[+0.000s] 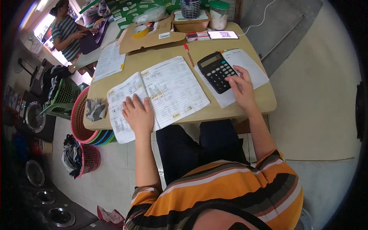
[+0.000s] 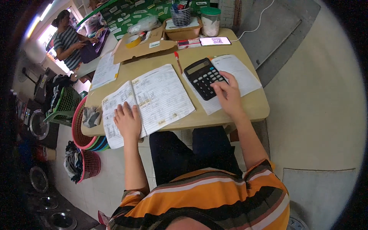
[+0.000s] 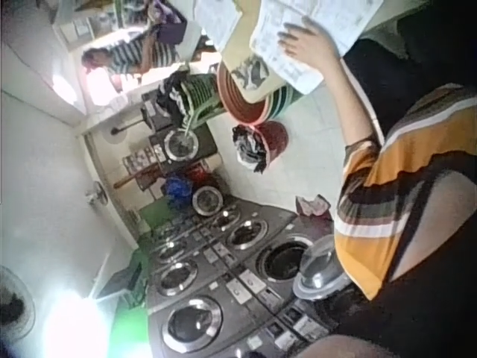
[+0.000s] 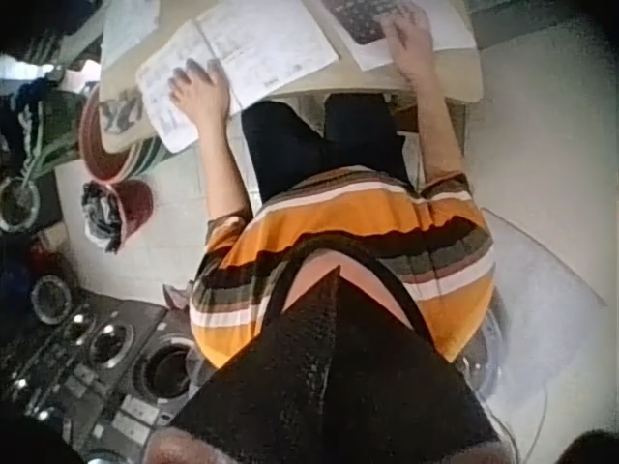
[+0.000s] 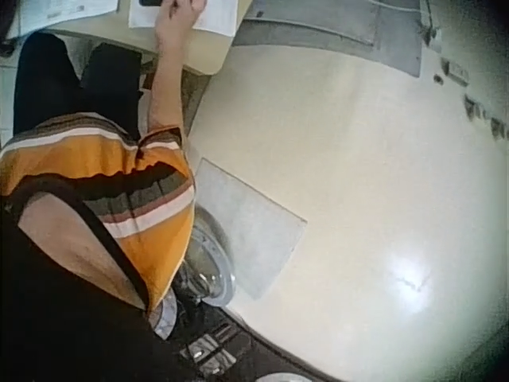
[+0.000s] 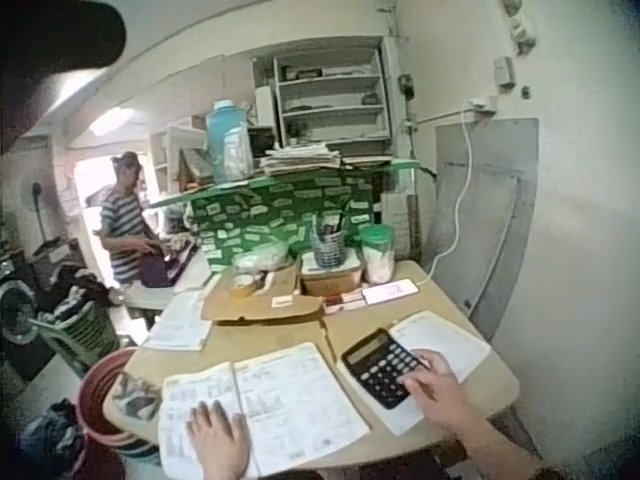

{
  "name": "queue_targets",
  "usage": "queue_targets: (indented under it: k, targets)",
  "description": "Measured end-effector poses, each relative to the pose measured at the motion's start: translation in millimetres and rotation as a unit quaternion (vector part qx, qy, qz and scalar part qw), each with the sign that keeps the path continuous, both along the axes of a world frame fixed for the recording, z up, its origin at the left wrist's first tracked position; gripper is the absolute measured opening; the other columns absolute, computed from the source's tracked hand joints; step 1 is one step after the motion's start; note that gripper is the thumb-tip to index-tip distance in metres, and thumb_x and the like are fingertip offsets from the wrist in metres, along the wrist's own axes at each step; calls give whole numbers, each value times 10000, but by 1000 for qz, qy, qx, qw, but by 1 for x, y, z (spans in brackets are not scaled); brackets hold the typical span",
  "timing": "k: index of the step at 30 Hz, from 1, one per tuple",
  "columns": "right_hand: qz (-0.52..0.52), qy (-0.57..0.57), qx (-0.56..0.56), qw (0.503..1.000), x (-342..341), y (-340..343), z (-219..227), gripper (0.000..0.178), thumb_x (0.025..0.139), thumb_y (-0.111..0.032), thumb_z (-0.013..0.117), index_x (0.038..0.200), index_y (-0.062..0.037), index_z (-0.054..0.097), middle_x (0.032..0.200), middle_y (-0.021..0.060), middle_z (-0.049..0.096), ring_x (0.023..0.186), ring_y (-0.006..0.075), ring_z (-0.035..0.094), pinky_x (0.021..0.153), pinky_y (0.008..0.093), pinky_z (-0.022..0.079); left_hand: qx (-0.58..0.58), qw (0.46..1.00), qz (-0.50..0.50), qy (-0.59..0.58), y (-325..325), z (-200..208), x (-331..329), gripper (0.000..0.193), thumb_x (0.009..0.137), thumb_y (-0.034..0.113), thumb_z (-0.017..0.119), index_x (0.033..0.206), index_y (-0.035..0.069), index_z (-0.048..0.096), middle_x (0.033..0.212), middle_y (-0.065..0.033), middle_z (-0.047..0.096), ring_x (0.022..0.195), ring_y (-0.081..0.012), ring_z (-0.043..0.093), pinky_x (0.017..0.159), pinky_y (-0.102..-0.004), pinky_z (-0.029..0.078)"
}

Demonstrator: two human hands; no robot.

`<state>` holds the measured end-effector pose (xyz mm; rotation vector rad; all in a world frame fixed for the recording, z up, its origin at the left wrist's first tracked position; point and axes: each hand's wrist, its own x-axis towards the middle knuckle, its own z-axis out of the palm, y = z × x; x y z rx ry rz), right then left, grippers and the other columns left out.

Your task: Use a calculator and a notebook to calculate and record laundry weights and costs.

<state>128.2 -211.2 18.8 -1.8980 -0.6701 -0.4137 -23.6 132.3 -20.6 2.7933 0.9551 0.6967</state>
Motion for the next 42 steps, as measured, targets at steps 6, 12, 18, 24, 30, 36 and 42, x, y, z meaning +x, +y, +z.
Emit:
queue_targets:
  k: [6,12,18,24,30,36,42]
  targets:
    - [2,-132,-120,984,2,9,-7,80,894,-116,715,916,-61,768,1400,163,553,1326,398,475,1124,502,354,-23,1000,-16,-13,-6,7,5,639,1040,505,434,1465,33,505,1542,-295,419,1464,-491,328,1209,-604,204]
    - [-56,-181,-125,974,35,16,13,87,850,-116,736,849,-30,751,1339,150,591,1289,409,489,1126,601,314,-27,999,-15,-16,-5,7,2,638,1038,500,442,1464,30,502,1539,-299,418,1465,-492,325,1208,-607,203]
    - [-64,-188,-132,971,22,18,13,104,834,-103,737,767,-24,723,1298,145,603,1277,403,504,1147,623,278,-29,999,-8,-11,-5,5,0,637,1035,492,448,1466,26,500,1539,-298,418,1470,-484,321,1210,-599,202]
    - [-26,-164,-179,970,-6,7,-1,192,842,-113,733,682,-28,669,1283,108,625,1313,368,512,1180,662,203,-32,999,-8,-9,-8,8,4,640,1032,492,452,1471,29,498,1544,-292,416,1474,-476,320,1213,-592,201]
    - [-85,-181,-74,977,24,-8,1,163,903,-127,705,792,-9,726,1271,154,633,1182,356,578,1174,602,258,-21,999,-9,-23,-3,6,2,636,1026,489,464,1456,23,513,1533,-297,429,1462,-475,341,1211,-582,214]
    - [-103,-159,-82,978,20,-9,-15,141,909,-86,695,841,35,722,1234,186,628,1169,366,580,1041,443,434,-24,997,-25,-67,-8,10,4,573,990,442,546,1336,-12,589,1375,-284,543,1321,-459,465,1146,-563,304]
    - [-87,-98,-127,983,21,-11,-18,189,929,-71,674,808,74,660,1227,208,594,1137,324,590,936,403,491,7,998,-27,-53,-20,12,-19,554,994,430,566,1348,5,594,1366,-251,548,1279,-430,486,1097,-580,329]
